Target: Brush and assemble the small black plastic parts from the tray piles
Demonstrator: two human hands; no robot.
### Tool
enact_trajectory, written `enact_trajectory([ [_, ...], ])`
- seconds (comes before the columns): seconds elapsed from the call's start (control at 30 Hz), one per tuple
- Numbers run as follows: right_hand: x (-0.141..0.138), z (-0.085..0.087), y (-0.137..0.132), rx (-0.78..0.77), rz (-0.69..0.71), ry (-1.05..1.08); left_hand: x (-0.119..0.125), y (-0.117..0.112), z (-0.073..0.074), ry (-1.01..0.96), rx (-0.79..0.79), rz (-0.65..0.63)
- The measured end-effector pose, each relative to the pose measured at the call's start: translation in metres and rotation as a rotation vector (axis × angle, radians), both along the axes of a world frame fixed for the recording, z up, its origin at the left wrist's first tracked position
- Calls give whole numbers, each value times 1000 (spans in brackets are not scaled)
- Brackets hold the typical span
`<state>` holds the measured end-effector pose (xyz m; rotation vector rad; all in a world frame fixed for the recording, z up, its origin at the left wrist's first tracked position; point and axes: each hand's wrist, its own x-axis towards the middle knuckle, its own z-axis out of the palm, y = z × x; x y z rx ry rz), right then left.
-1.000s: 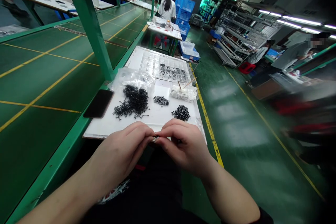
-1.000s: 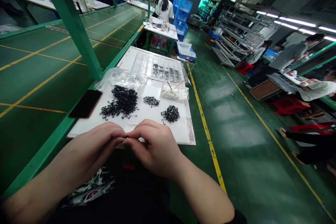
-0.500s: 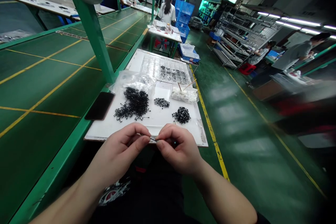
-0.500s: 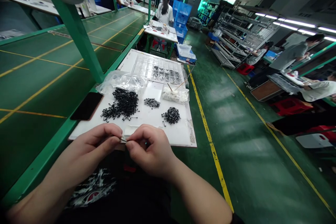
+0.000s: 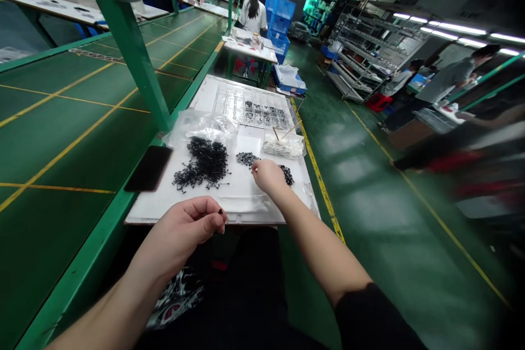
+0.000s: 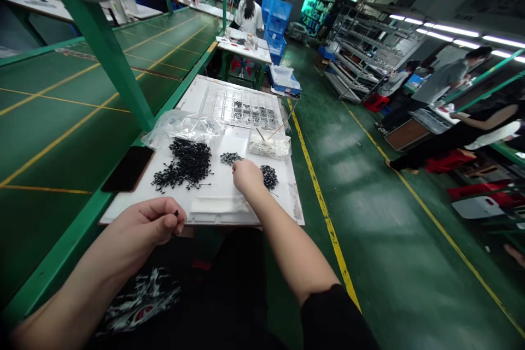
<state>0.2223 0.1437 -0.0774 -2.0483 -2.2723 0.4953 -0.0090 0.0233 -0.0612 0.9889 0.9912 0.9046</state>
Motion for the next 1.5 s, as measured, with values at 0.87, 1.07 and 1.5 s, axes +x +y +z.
enact_trajectory([
  [0.87, 11, 85, -62, 394, 98, 649, -2, -13, 5, -12, 0, -72],
  [1.07, 36, 97, -101, 218, -170, 1867, 7, -15, 18, -1, 83, -71],
  [1.5, 36, 103, -95, 231, -121, 2197, 19, -31, 45, 48, 66, -97],
])
